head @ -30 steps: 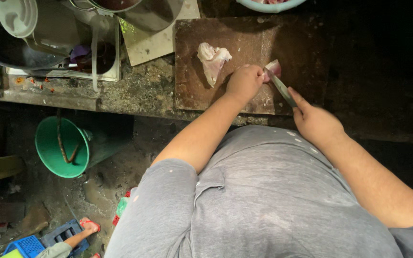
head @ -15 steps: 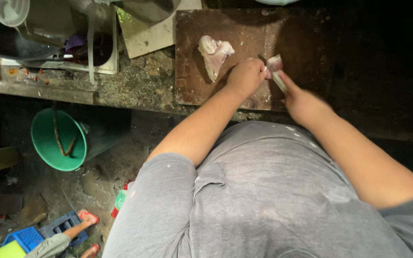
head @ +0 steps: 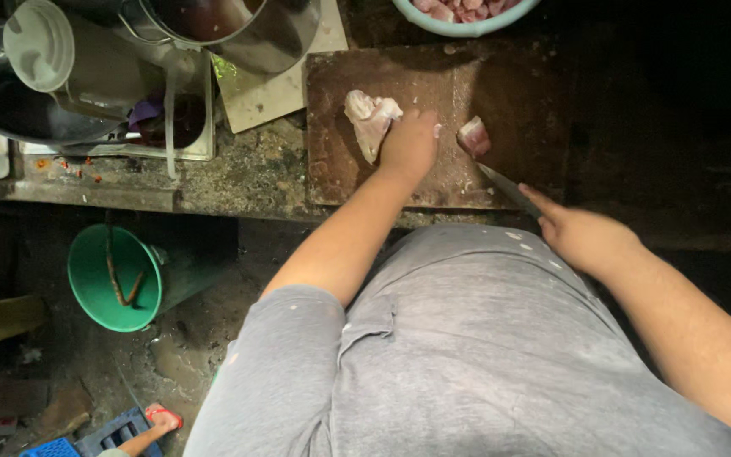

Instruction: The person slices meat on a wooden cutting board using a knife, placing the sliced pieces into a blue plastic bowl.

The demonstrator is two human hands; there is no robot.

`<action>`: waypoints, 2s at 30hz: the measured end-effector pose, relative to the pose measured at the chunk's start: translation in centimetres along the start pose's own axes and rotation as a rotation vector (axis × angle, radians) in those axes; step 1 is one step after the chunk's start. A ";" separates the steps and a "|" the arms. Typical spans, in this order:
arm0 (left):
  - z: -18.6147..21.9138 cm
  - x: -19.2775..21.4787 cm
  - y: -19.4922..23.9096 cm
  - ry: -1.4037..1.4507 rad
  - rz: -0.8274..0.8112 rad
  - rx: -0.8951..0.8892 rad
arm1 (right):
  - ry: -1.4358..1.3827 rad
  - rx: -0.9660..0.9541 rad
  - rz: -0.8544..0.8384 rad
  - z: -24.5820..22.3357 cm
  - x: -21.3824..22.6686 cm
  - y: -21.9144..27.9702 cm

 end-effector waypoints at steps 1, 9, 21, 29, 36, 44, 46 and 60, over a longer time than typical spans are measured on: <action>-0.2 0.3 0.4 0.031 -0.017 -0.022 | 0.009 -0.001 0.006 0.2 0.0 0.1; 0.0 2.1 2.3 0.231 -0.082 -0.075 | -0.119 0.073 0.110 1.7 -0.1 0.1; -0.5 0.7 0.1 0.632 -0.195 0.296 | -0.114 0.051 0.139 0.7 0.5 1.0; 0.3 9.9 -11.0 0.683 0.406 0.093 | -0.123 0.042 0.224 2.3 0.5 0.6; 6.2 2.9 -4.6 0.152 0.097 -0.575 | -0.223 -0.024 0.371 4.3 0.7 0.0; 3.5 2.3 -1.6 0.008 -0.307 -0.350 | -0.248 -0.042 0.328 2.1 1.1 0.7; 1.9 2.5 -0.8 -0.007 -0.272 -0.274 | -0.241 0.009 0.328 1.2 1.0 0.7; -1.1 1.8 0.8 0.322 0.029 -0.059 | -0.197 0.100 0.257 -3.1 1.1 -0.6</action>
Point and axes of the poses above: each hand's wrist, its own y-axis away from the middle knuckle, its own x-axis out of the back of the hand, z = x × y, the point moved 5 cm from there along -y, towards the middle knuckle, and after that the axes turned 15 degrees about -y, right-handed, at the moved point
